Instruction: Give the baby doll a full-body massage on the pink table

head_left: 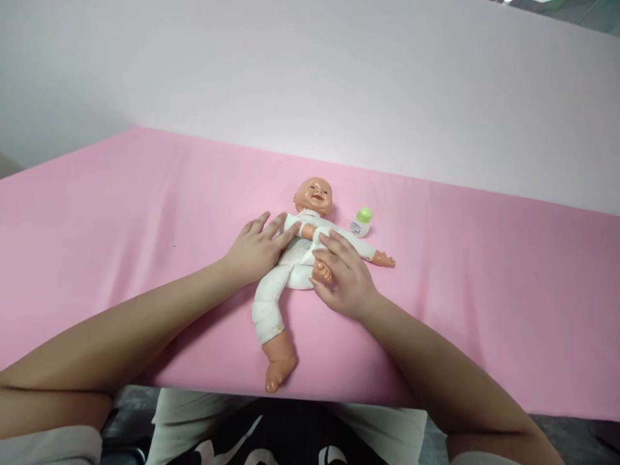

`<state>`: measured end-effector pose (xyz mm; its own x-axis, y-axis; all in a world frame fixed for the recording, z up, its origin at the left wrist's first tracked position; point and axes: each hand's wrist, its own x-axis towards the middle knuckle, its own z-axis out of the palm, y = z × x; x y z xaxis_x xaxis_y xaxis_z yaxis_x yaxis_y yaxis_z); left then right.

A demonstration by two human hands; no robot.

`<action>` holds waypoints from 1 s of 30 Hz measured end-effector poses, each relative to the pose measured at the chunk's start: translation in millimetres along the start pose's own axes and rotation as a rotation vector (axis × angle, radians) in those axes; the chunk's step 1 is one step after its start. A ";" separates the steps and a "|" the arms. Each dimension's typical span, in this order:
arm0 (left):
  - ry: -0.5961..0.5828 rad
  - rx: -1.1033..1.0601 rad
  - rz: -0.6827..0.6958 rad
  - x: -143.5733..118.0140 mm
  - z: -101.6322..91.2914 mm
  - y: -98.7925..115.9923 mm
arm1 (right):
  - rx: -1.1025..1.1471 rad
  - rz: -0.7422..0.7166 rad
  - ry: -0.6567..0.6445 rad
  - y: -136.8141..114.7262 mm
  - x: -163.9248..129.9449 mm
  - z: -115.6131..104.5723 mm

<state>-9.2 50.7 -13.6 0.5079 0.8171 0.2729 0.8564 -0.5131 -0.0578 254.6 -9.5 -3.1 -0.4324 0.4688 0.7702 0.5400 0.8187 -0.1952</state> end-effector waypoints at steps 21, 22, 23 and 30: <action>-0.173 -0.123 -0.214 8.4 9.7 -21.0 | 0.327 -0.213 -0.509 -47.2 -13.1 3.2; -0.192 -0.130 -0.217 8.8 9.8 -21.4 | 0.318 -0.224 -0.538 -48.0 -13.8 4.8; -0.212 -0.132 -0.222 9.2 10.1 -21.7 | 0.311 -0.231 -0.558 -48.6 -14.1 5.7; -0.195 -0.100 -0.229 9.6 9.2 -21.9 | 0.310 -0.256 -0.520 -49.8 -14.0 4.8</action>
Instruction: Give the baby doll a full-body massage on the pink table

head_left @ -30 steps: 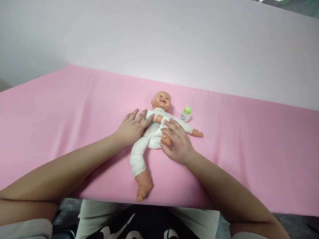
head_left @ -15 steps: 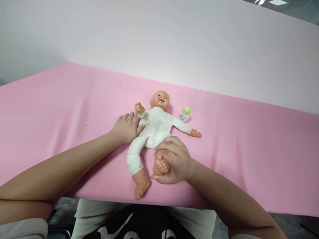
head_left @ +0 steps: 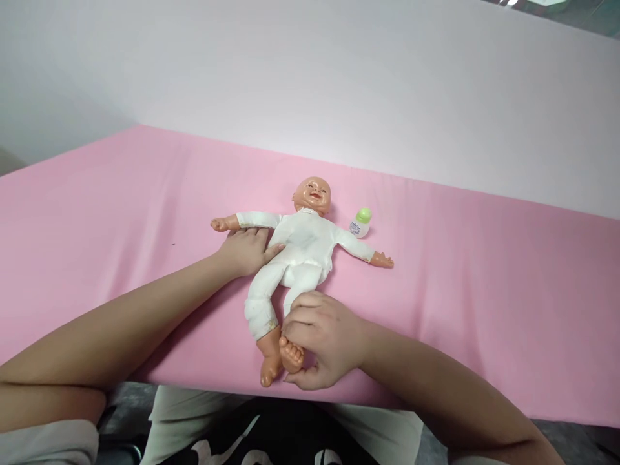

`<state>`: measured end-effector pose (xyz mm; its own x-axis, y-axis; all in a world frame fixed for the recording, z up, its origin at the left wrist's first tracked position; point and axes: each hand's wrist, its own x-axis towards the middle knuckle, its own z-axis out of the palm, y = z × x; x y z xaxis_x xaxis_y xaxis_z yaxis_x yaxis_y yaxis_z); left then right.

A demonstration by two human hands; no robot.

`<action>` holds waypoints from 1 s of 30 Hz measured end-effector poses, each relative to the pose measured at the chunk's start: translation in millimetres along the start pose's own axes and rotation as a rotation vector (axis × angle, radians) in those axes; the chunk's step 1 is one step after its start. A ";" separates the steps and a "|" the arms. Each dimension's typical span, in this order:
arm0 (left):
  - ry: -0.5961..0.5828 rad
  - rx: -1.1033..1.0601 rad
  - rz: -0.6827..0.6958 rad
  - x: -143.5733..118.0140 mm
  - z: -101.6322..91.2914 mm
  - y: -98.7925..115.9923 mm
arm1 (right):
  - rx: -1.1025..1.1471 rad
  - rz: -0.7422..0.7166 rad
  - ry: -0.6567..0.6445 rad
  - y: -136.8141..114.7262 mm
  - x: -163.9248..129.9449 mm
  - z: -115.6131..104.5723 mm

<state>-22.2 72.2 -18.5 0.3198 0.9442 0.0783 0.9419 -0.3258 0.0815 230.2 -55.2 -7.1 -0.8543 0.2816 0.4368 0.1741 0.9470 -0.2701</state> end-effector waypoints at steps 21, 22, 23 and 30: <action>0.307 0.062 0.296 -9.2 0.2 8.7 | -0.365 0.296 0.488 46.7 -2.5 -14.9; 0.301 0.062 0.298 -9.0 -0.4 9.1 | -0.354 0.315 0.499 48.8 -1.5 -15.7; 0.296 0.065 0.299 -8.7 -0.6 9.3 | -0.347 0.330 0.508 50.2 -0.6 -16.6; 0.233 0.118 0.209 -3.9 8.4 4.7 | -0.353 0.265 0.539 41.4 -0.6 -23.2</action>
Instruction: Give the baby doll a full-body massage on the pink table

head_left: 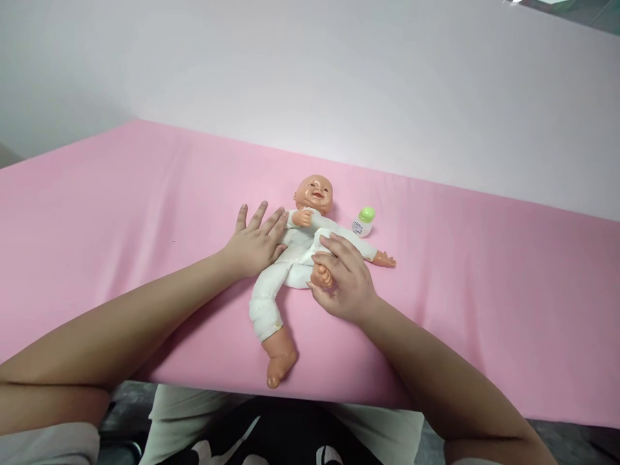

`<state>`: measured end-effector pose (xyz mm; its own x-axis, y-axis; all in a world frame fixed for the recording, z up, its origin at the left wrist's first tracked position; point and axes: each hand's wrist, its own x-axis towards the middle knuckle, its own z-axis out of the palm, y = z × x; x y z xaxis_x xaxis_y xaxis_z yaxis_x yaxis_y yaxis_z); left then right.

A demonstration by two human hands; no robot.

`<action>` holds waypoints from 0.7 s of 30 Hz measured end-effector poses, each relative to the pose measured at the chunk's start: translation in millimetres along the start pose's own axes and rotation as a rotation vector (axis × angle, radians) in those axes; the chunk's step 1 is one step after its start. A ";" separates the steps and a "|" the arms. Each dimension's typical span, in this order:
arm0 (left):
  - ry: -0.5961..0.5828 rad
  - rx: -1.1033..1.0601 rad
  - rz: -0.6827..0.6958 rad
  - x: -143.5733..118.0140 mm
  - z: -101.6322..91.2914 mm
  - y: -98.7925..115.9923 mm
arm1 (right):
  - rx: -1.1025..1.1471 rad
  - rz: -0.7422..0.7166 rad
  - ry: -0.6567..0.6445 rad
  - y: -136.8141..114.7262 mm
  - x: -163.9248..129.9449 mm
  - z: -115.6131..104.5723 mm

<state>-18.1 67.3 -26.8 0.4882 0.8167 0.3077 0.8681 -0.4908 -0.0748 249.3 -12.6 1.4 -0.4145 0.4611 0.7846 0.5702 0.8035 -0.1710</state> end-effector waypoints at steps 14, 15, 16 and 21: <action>-0.354 -0.208 -0.252 8.9 1.2 -12.5 | 0.406 -0.273 -0.637 -42.9 -19.0 6.0; -0.357 -0.208 -0.251 9.1 1.2 -12.8 | 0.394 -0.276 -0.656 -42.2 -20.6 7.3; -0.351 -0.203 -0.251 9.3 1.1 -13.1 | 0.386 -0.278 -0.662 -41.7 -21.8 8.1; -0.313 -0.158 -0.280 10.7 0.1 -13.0 | 0.391 -0.298 -0.534 -43.1 -21.1 8.2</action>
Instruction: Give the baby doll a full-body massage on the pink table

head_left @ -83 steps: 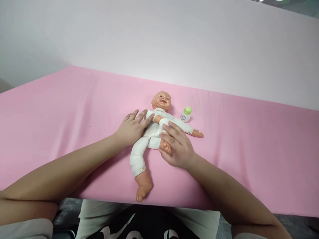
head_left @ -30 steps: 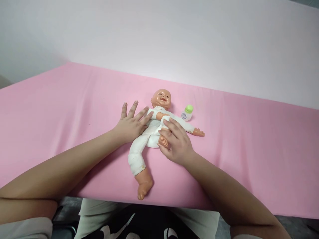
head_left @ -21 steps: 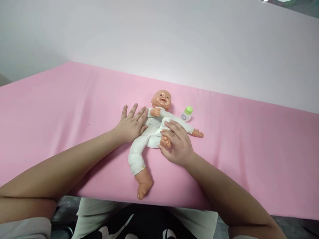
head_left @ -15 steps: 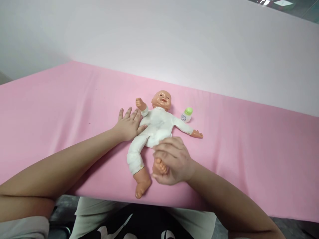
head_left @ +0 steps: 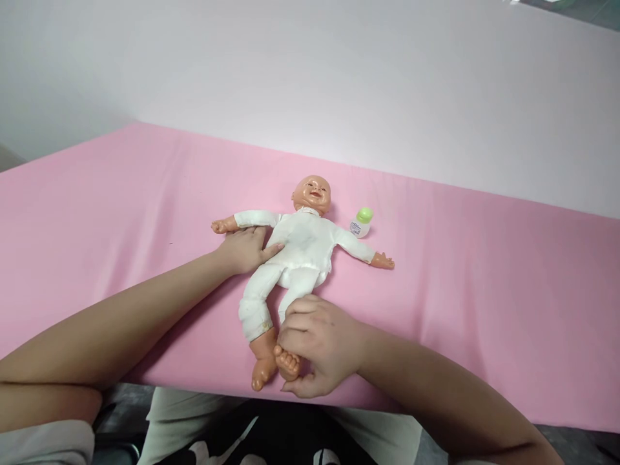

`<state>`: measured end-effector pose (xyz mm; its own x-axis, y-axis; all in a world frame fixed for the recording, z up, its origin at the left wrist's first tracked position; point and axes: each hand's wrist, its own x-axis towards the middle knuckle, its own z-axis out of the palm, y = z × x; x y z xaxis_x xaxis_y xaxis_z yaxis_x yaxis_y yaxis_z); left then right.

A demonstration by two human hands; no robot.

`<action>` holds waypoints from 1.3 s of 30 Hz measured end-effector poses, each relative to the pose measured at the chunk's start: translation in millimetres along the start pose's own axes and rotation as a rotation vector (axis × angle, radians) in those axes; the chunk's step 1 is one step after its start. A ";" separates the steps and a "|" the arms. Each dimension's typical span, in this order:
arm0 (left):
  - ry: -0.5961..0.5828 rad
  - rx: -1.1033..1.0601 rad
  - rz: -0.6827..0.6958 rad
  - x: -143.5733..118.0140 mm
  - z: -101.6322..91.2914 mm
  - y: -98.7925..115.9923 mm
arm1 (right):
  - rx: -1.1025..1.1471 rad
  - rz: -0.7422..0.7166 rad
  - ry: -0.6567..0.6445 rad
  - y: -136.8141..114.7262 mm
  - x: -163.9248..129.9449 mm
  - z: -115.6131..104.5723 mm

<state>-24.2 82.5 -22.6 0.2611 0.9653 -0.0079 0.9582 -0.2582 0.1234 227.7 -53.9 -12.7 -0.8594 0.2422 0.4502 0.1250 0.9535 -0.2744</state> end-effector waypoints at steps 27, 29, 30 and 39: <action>0.204 0.092 0.255 -12.8 1.7 16.5 | -0.297 0.231 0.520 42.0 -6.8 -32.2; 0.160 0.074 0.178 -10.7 3.2 13.9 | -0.270 0.180 0.506 30.4 -6.9 -33.3; 0.131 0.065 0.142 -9.4 3.6 12.4 | -0.241 0.154 0.493 24.4 -7.0 -33.5; 0.022 -0.001 0.023 -0.2 4.8 1.9 | -0.009 0.005 0.031 -2.5 -1.4 -7.7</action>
<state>-21.8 81.7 -27.2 0.2802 0.9598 0.0167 0.9519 -0.2801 0.1243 232.3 -55.2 -6.0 -0.8429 0.2521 0.4754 0.1335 0.9538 -0.2692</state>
